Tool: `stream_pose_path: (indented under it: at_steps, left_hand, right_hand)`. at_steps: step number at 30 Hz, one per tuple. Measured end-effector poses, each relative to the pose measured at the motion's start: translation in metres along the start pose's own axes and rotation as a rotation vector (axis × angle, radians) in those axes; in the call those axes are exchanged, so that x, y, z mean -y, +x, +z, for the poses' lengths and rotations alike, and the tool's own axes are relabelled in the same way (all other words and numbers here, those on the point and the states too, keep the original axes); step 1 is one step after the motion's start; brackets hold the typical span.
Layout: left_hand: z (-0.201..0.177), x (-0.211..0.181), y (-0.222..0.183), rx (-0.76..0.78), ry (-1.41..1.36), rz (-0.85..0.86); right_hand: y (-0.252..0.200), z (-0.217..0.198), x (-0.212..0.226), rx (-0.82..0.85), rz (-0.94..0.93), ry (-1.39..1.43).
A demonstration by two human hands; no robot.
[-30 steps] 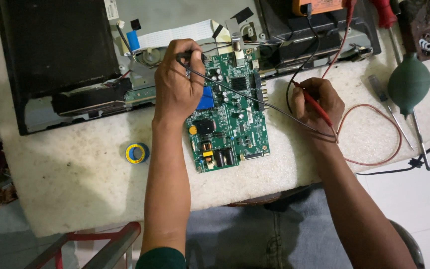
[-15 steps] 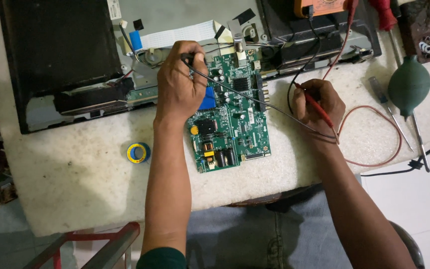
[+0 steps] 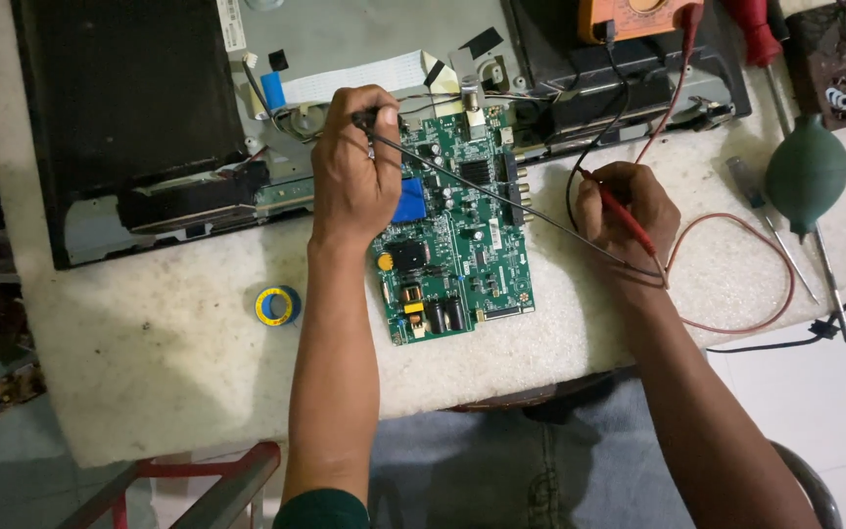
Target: Testing a television main board with a multimeter to check for electrical faults.
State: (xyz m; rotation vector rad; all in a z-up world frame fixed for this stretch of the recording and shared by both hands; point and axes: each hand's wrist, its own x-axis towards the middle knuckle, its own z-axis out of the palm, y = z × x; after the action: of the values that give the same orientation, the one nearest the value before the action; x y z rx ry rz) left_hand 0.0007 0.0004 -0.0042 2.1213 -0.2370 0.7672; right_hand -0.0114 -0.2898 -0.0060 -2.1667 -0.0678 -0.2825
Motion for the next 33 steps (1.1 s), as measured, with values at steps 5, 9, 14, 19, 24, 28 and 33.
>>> stream_pose_path:
  at_steps: [5, 9, 14, 19, 24, 28, 33]
  left_hand:
    - [0.001, -0.001, 0.001, -0.005, 0.024, 0.01]
    - [0.002, 0.003, -0.001, 0.009, 0.071, 0.008]
    - [0.001, -0.002, 0.003, -0.006, 0.078, 0.074]
    - [0.003, 0.002, 0.003, -0.015, 0.145, 0.079]
    - [0.004, -0.001, 0.004, 0.051, 0.109, 0.041]
    - [0.004, 0.001, 0.002, 0.069, 0.108, 0.01]
    - [0.004, 0.0, 0.003, 0.042, 0.104, 0.05]
  right_hand:
    - [0.001, -0.001, -0.004, 0.007, -0.051, -0.03]
    - [0.001, -0.001, -0.005, 0.017, -0.072, -0.024]
    - [0.0, 0.0, -0.006, -0.001, -0.053, 0.015]
    - [0.0, 0.0, -0.013, -0.001, -0.082, -0.003]
    - [0.002, 0.001, -0.026, -0.002, -0.157, -0.034]
    - [0.002, 0.0, -0.023, 0.014, -0.161, -0.052]
    - [0.004, 0.003, -0.046, -0.069, -0.569, -0.161]
